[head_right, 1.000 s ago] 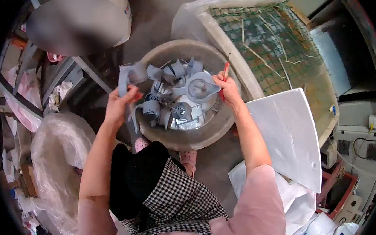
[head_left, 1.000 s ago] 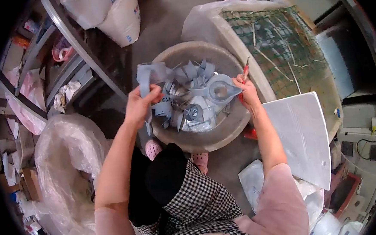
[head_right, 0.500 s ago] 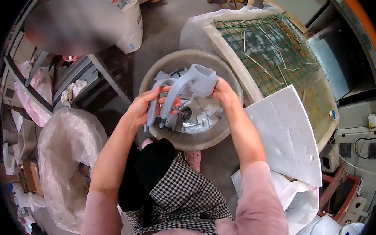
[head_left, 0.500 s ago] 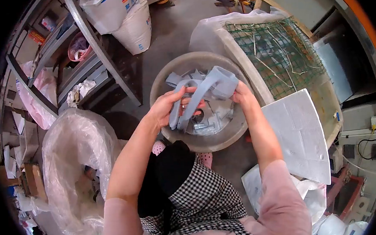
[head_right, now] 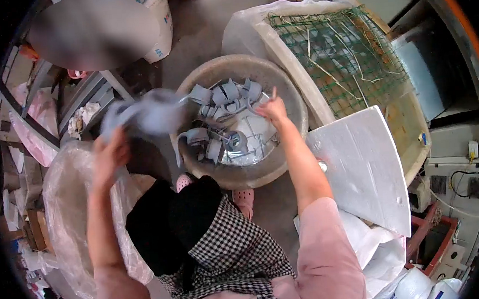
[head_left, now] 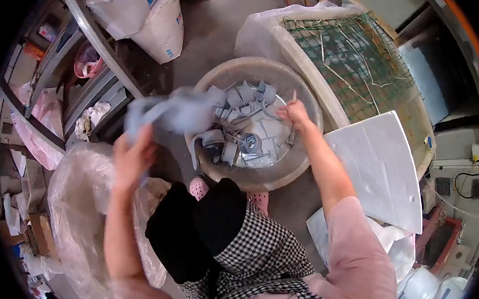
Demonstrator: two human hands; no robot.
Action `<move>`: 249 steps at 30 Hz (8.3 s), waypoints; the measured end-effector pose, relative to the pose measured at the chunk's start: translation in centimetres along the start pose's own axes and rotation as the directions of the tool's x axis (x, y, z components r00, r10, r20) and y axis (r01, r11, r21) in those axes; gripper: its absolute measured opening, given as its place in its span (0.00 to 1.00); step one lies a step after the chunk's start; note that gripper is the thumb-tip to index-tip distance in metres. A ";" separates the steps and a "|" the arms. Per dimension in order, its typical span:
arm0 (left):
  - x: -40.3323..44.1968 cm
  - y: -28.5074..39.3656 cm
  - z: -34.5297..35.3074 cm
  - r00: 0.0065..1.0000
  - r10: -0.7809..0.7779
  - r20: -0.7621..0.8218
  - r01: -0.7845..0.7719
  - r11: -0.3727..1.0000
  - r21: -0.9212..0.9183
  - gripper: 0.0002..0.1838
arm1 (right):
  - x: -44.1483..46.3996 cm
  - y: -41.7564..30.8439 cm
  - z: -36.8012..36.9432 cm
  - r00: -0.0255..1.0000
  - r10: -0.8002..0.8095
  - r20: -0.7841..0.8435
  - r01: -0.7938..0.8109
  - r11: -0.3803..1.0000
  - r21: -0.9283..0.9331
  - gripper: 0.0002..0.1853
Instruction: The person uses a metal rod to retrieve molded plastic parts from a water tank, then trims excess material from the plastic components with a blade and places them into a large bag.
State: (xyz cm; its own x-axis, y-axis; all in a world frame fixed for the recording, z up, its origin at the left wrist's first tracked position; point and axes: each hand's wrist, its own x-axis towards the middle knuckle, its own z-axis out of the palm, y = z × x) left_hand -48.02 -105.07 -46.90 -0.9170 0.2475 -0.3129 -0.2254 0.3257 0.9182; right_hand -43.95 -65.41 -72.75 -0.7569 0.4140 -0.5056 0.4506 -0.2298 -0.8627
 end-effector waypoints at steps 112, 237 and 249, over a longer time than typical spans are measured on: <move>5.8 -4.8 14.9 0.940 0.333 0.077 -0.336 0.942 0.019 0.16 | -13.5 -21.1 -3.6 0.510 -0.813 -0.280 0.661 0.579 -0.477 0.15; 2.4 -1.8 13.4 0.897 0.284 0.338 -0.256 0.959 -0.126 0.15 | -13.2 -10.9 -2.3 0.878 -0.237 0.416 0.152 0.962 0.226 0.15; -1.2 0.9 15.0 0.495 0.306 0.813 0.648 0.493 -0.580 0.46 | -11.5 -9.6 -1.5 0.928 -0.021 0.372 -0.096 0.951 0.293 0.13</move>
State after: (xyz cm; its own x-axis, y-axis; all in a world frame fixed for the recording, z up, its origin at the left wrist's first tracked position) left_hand -42.22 -91.35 -49.38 -0.2554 0.9642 -0.0715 -0.8964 -0.2084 0.3913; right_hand -38.84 -66.67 -58.62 -0.8880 0.0615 -0.4558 0.3625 -0.5161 -0.7760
